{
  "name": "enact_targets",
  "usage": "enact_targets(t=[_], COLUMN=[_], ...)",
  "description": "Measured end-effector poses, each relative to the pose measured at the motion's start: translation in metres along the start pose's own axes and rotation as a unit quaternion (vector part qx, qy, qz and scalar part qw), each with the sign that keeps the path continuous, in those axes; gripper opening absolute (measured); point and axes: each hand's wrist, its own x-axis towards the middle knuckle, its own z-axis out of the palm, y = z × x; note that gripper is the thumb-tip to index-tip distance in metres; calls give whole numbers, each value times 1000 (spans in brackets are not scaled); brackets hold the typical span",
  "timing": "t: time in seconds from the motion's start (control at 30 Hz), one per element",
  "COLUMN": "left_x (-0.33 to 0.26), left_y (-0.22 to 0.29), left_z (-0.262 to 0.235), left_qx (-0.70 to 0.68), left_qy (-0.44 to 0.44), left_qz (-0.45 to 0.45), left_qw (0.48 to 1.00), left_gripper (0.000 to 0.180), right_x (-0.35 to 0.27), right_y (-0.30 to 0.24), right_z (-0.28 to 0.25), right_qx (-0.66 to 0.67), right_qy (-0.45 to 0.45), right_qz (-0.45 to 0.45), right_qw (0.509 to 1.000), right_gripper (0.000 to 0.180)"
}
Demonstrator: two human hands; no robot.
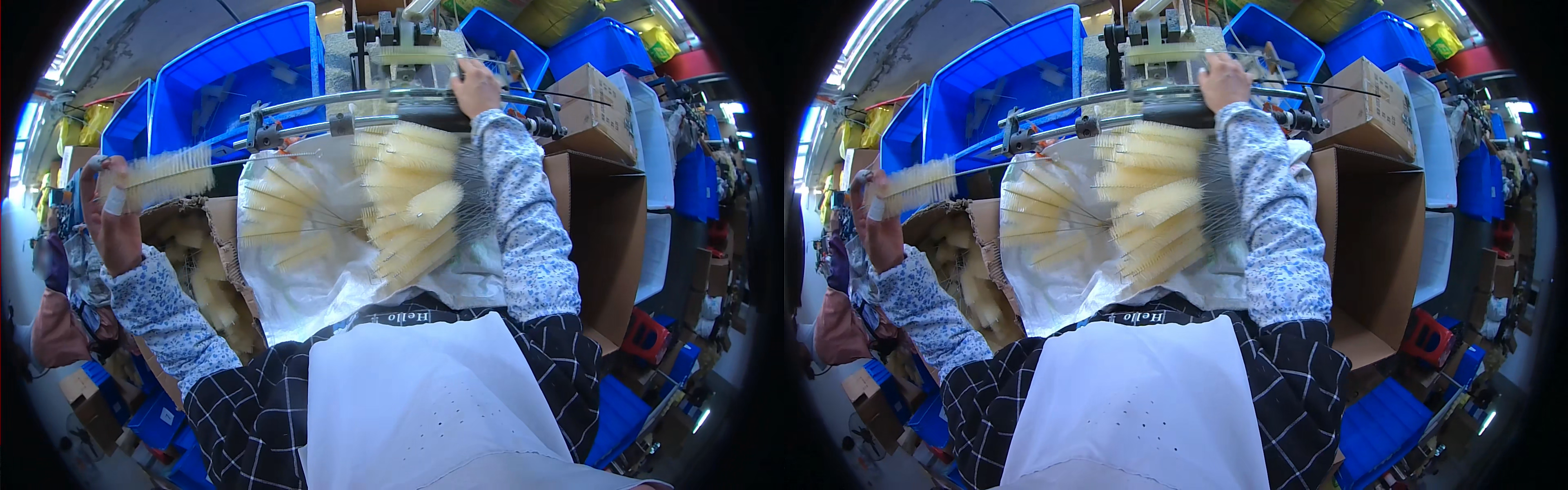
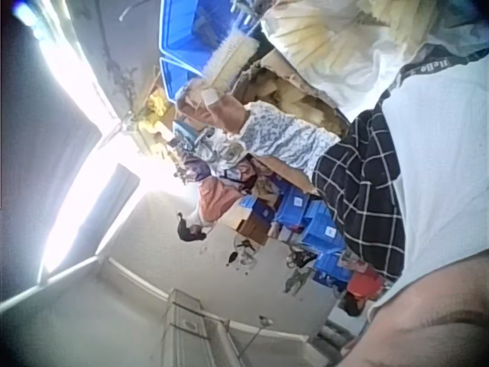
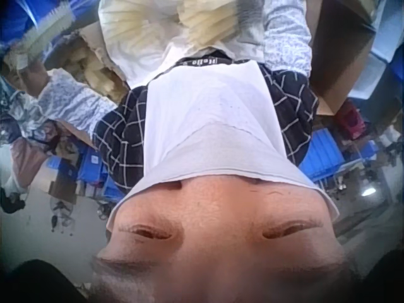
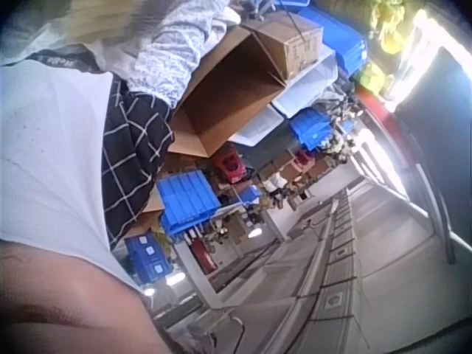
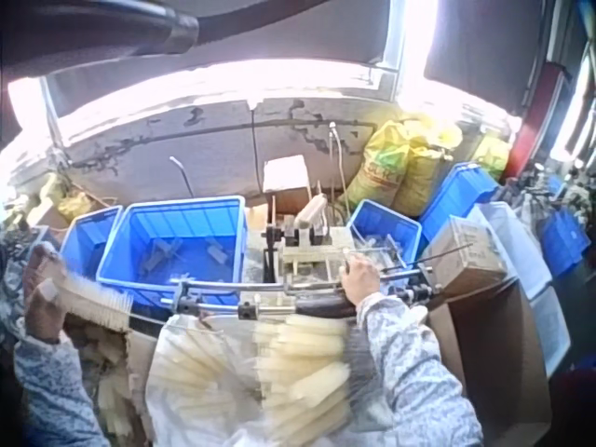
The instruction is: Assembling industrial brushes using a fixture and packing them into a cardboard box.
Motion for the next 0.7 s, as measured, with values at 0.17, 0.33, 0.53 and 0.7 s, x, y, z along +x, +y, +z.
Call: enact_targets(t=[0.17, 0.33, 0.53, 0.7], left_x=[-2, 12, 33, 36], left_y=[-1, 0, -20, -22], left_z=[3, 28, 90, 136], left_qx=[-14, -49, -104, -176], left_qy=[99, 46, -77, -137], left_qz=[29, 21, -1, 11], left_qw=[995, 997, 992, 975], left_gripper=[46, 47, 43, 39], right_x=[4, 32, 40, 1], right_y=[62, 98, 114, 121], right_z=[-17, -30, -39, -108], right_qx=[-10, 106, -116, 159], right_qy=[1, -26, -65, -153], right_qz=[-2, 5, -140, -61], right_qw=[1000, 994, 981, 973], right_gripper=[34, 31, 24, 23])
